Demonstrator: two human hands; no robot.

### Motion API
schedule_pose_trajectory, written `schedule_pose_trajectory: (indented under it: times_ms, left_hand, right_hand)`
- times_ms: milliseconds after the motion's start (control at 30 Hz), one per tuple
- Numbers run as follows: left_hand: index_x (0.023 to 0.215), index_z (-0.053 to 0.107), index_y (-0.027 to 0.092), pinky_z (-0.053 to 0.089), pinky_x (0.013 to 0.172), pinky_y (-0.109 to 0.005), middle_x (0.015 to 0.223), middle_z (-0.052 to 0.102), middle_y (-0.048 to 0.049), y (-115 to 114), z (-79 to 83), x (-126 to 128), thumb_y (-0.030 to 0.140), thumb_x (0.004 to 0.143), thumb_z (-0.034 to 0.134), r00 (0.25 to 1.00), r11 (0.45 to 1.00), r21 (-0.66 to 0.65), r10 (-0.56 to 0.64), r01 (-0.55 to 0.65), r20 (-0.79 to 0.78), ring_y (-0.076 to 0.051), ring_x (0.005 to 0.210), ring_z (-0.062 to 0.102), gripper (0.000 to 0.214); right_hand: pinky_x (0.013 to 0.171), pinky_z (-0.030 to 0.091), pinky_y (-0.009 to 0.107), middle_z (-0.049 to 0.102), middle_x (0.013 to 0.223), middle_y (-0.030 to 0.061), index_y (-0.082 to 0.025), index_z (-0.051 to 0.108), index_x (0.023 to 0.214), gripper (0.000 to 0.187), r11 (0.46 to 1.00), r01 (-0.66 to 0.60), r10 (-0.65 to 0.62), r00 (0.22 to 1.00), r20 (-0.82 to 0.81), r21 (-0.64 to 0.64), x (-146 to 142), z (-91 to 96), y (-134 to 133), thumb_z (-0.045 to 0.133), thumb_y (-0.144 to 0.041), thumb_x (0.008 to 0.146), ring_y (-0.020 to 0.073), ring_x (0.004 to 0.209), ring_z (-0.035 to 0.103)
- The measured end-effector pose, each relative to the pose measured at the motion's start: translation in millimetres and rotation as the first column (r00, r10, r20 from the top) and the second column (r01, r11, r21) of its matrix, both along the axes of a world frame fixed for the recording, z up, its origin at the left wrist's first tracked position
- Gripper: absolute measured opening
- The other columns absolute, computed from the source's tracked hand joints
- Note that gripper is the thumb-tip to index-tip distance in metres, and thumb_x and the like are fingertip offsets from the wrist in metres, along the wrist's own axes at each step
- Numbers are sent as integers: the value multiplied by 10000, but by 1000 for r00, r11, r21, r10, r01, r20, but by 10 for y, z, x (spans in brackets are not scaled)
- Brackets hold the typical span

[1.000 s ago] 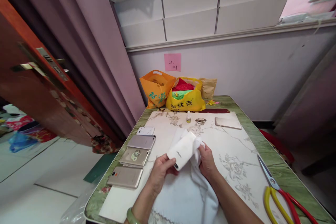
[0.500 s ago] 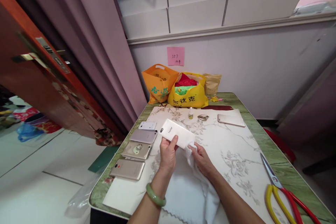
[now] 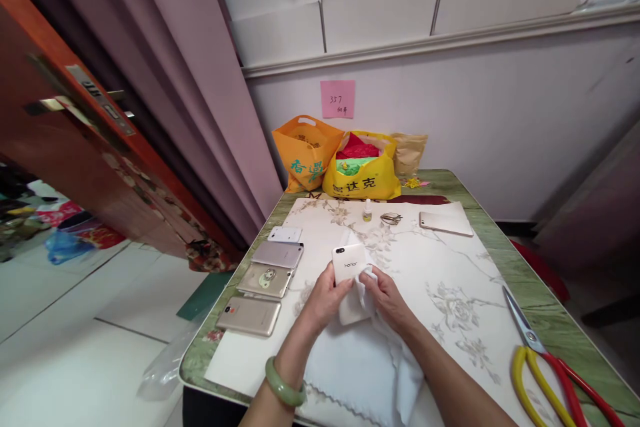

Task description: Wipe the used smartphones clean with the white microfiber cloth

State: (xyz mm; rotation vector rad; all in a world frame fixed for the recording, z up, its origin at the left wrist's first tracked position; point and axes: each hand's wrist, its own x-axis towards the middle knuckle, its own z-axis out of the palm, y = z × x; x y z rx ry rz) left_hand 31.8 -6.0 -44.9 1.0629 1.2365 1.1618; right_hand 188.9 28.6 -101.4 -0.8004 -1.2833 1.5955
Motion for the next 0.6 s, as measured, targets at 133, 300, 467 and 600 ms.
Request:
schedule_pose_trajectory:
  times_ms: [133,300,467,600]
  left_hand:
    - [1037,713,176,516,775,-309,1005,735,-82,-67,82,1,199,669,720,988,993,-8,-118,118,-102,-263,915,650,369]
    - [924,726,186,510,654,-283,892,740,-57,-125,80,22,161,628,687,971,976,-17,-217,216,-104,-251,809,648,300]
    - [835,647,175,464,554,-253,708,697,-34,-84,-51,9,325,636,790,1000,990,-143,-15,17,11,-178,604,619,287]
    - [842,626,177,452,547,-227,711,698,-22,-106,-182,26,469,636,812,972,966,-198,197,-169,131,-141,592,614,403]
  right_hand:
    - [649,443,252,655,766,-10,-199,646,887,359,995,74,-81,993,-89,-74,-14,-34,29,653,-552,826,165,694,556]
    - [602,439,248,629,669,-38,-216,595,800,321,976,135,-166,970,-177,-173,-21,-72,69,682,-525,805,153,617,538]
    - [603,479,267,687,740,-15,-212,615,883,349,956,165,-221,949,-225,-244,-31,-94,92,721,-525,770,170,645,608]
    - [627,526,300,727,812,7,-213,621,961,428,873,307,-416,874,-250,-379,-25,-148,177,742,-550,727,211,738,667]
